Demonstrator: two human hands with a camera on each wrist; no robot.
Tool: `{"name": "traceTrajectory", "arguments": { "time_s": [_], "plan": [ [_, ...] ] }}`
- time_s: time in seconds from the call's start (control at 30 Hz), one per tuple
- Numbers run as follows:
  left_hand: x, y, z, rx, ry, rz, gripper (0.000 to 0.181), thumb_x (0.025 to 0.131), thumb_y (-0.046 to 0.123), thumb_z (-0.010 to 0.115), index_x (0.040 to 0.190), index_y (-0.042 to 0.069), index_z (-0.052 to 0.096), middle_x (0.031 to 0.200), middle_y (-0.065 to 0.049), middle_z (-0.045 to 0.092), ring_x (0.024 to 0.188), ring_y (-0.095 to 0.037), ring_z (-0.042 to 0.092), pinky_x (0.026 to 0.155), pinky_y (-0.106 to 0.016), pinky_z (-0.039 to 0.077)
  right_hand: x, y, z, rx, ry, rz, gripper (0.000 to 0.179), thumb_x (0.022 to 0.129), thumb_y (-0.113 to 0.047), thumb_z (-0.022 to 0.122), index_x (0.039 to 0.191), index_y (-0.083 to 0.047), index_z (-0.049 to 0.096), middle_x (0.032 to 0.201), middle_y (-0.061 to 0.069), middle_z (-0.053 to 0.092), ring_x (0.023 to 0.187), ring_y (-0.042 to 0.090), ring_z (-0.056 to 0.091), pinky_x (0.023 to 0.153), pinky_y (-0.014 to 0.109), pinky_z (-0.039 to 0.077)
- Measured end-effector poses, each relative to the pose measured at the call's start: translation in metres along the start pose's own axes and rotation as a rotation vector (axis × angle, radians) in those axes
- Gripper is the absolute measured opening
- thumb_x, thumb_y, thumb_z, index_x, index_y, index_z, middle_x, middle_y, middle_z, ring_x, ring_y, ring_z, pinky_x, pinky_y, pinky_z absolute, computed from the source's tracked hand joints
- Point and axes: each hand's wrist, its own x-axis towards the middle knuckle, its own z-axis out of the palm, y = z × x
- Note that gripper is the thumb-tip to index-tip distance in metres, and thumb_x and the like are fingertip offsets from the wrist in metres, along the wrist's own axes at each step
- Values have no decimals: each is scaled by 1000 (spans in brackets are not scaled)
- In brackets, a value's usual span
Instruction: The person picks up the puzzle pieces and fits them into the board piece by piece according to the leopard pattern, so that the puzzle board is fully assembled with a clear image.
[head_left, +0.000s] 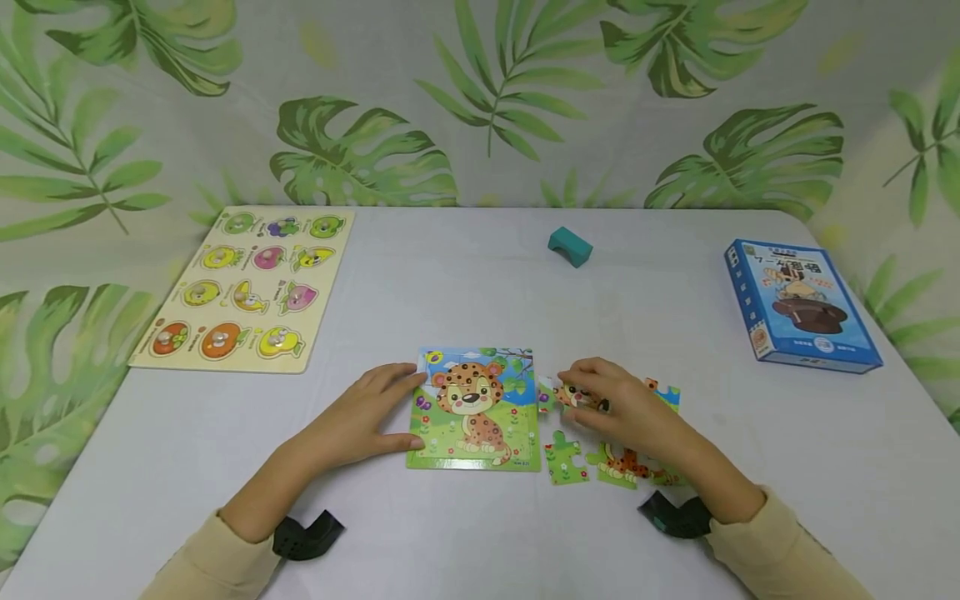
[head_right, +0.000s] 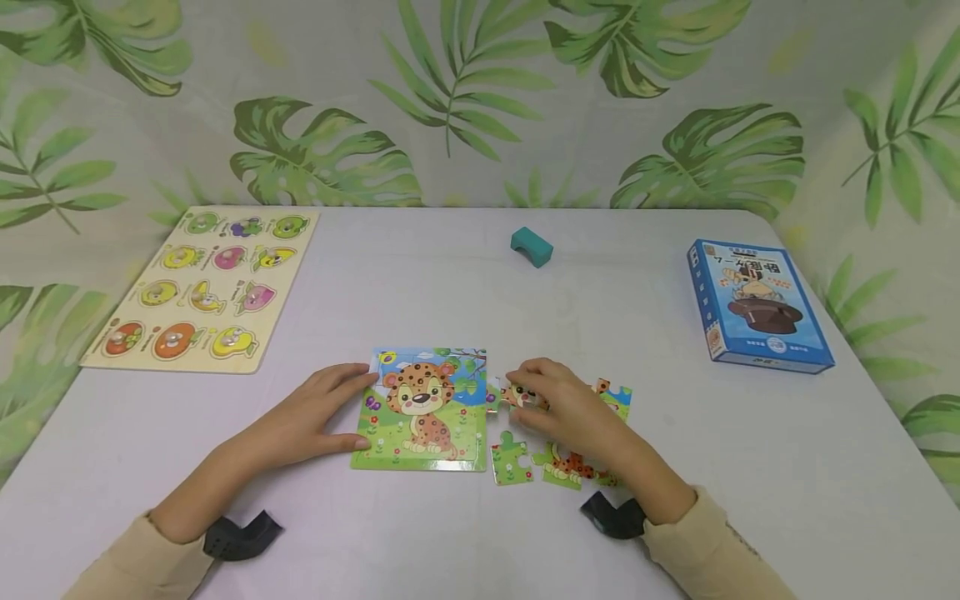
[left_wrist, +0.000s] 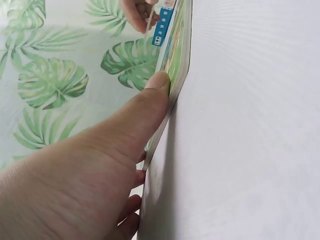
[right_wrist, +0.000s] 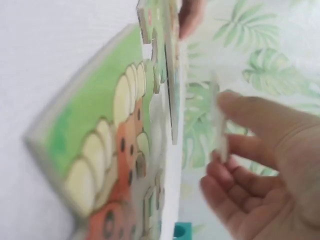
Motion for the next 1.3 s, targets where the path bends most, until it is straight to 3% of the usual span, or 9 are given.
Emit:
{"name": "traceTrajectory", "arguments": {
  "time_s": [0.1, 0.27, 0.53, 0.7, 0.83, 0.9, 1.07, 1.3],
  "plan": [
    [-1, 1, 0, 9, 17, 12, 80, 75, 56, 62, 136, 10, 39, 138, -10, 34, 126, -29, 28, 101, -45, 26, 5, -14, -1, 22, 43, -74, 46, 77, -16, 72, 118, -2, 57, 117, 8, 50, 103, 21, 49, 73, 32, 49],
    [-3, 1, 1, 11, 28, 18, 79, 76, 55, 62, 136, 9, 39, 138, -9, 34, 127, -26, 28, 102, -42, 25, 20, -38, 6, 80, 103, -163, 46, 75, -13, 72, 117, 0, 57, 115, 8, 50, 107, 21, 47, 79, 33, 47],
    [-5, -1, 2, -2, 29, 33, 78, 78, 53, 61, 137, 9, 36, 139, -8, 32, 127, -25, 26, 103, -41, 23, 46, -66, 38, 99, 70, -144, 47, 79, -19, 70, 120, 0, 56, 115, 6, 50, 106, 17, 47, 83, 28, 45],
    [-5, -3, 2, -4, 26, 39, 78, 79, 54, 59, 138, 9, 35, 139, -7, 31, 128, -24, 26, 103, -41, 23, 59, -70, 57, 93, 6, -83, 45, 80, -22, 69, 118, -2, 58, 114, 4, 52, 105, 16, 48, 84, 27, 44],
    [-5, -5, 4, -16, 27, 44, 79, 79, 56, 57, 138, 10, 35, 140, -7, 30, 128, -24, 24, 103, -41, 22, 66, -67, 68, 51, -36, -80, 42, 80, -24, 68, 116, -4, 60, 114, 3, 53, 103, 13, 46, 84, 26, 43],
    [-5, -6, 5, -27, 24, 47, 80, 78, 58, 57, 139, 10, 34, 141, -6, 29, 129, -24, 23, 103, -42, 22, 69, -65, 72, 15, -48, -86, 41, 81, -25, 68, 114, -4, 61, 114, 4, 54, 105, 14, 47, 91, 30, 39],
    [-6, -7, 3, -59, 18, 61, 82, 74, 56, 63, 138, 11, 37, 142, -3, 28, 130, -23, 22, 103, -42, 20, 73, -66, 78, -52, -34, -109, 42, 80, -26, 68, 115, -4, 61, 115, 7, 56, 109, 20, 49, 101, 41, 27],
    [-5, -6, 1, -60, 31, 123, 66, 74, 52, 66, 131, 22, 47, 138, -2, 35, 128, -25, 26, 102, -45, 20, 75, -66, 83, -83, 27, -136, 42, 78, -28, 70, 114, -7, 63, 108, 2, 57, 102, 18, 50, 91, 38, 36]
  ]
}}
